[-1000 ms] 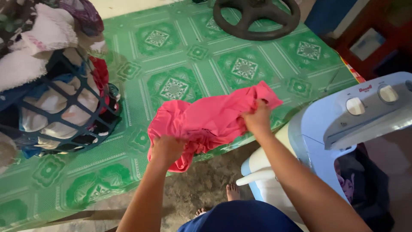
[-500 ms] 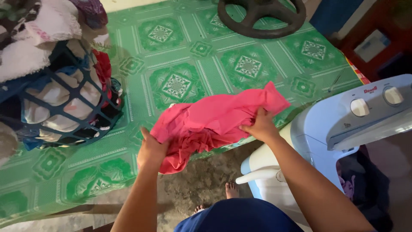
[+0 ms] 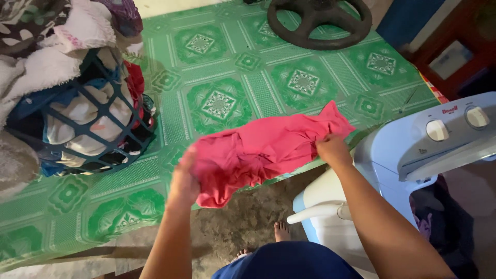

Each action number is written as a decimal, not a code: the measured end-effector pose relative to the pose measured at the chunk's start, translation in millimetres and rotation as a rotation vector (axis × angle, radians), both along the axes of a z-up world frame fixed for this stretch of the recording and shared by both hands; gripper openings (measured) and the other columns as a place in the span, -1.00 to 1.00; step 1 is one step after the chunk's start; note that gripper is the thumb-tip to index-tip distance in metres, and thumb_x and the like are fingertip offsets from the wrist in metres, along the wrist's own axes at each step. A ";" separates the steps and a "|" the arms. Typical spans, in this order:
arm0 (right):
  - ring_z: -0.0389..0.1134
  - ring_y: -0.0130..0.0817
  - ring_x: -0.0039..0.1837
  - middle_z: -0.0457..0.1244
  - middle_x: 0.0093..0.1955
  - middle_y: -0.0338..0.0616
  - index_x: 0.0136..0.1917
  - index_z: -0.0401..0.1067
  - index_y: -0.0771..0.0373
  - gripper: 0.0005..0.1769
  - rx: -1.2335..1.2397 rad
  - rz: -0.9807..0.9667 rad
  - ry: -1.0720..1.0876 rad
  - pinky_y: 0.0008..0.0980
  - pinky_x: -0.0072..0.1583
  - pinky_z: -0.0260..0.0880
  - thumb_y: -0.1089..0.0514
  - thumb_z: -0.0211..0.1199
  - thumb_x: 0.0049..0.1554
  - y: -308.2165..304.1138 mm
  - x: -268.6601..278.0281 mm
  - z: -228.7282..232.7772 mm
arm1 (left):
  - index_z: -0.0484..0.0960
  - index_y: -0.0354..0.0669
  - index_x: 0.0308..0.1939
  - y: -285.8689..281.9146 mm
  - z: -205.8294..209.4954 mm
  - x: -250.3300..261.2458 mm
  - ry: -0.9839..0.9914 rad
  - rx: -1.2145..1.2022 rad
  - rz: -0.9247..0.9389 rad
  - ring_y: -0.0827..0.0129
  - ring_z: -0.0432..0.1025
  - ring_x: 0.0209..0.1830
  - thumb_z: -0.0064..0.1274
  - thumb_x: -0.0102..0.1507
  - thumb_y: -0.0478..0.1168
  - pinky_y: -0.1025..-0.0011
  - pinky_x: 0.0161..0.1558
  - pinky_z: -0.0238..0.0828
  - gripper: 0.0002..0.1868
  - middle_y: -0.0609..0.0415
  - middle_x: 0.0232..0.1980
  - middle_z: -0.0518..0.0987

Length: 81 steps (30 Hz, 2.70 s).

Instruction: Sorting through a pile of clothes and putting them into a small portable washing machine.

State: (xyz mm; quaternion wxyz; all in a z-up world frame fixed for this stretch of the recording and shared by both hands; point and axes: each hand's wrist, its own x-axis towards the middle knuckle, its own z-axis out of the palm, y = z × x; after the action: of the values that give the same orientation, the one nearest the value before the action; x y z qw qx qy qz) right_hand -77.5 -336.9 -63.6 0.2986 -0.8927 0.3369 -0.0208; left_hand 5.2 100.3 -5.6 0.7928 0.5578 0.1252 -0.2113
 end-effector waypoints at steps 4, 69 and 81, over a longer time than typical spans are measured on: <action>0.43 0.20 -0.02 0.36 -0.17 0.24 -0.16 0.50 0.37 -0.65 -0.011 -0.206 -0.163 0.00 0.06 0.40 -0.01 0.20 0.13 7.4 4.8 19.6 | 0.51 -0.20 0.23 10.6 49.7 -4.3 -0.028 -0.625 0.071 0.16 0.45 0.27 -0.07 0.38 -0.06 0.15 0.32 0.35 -0.58 -0.01 0.24 0.58; 0.22 0.00 0.38 0.23 0.33 -0.02 0.34 0.37 -0.02 -0.35 -0.196 0.288 0.081 0.26 0.31 0.15 -0.12 0.40 0.01 119.2 -0.6 37.0 | 0.50 -0.13 0.17 10.4 21.2 8.8 0.303 -0.377 -0.125 0.08 0.50 0.10 0.01 0.36 -0.04 0.00 0.23 0.38 -0.63 -0.01 0.14 0.59; -0.03 0.10 0.56 -0.19 0.66 0.01 0.65 -0.22 -0.07 0.47 -0.196 0.621 -0.047 0.43 0.38 -0.09 -0.13 0.65 -0.31 195.4 -6.3 95.8 | 0.44 -0.15 0.31 5.9 96.2 -18.0 0.207 -0.214 -0.188 0.19 0.53 0.09 0.07 0.27 -0.05 0.16 0.11 0.47 -0.45 -0.04 0.17 0.59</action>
State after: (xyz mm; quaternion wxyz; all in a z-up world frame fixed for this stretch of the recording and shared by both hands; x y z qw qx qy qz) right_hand -83.8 -141.5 32.1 0.2108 -0.9766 0.0379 0.0186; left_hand -12.7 106.2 90.6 0.8073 0.4549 0.1301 -0.3527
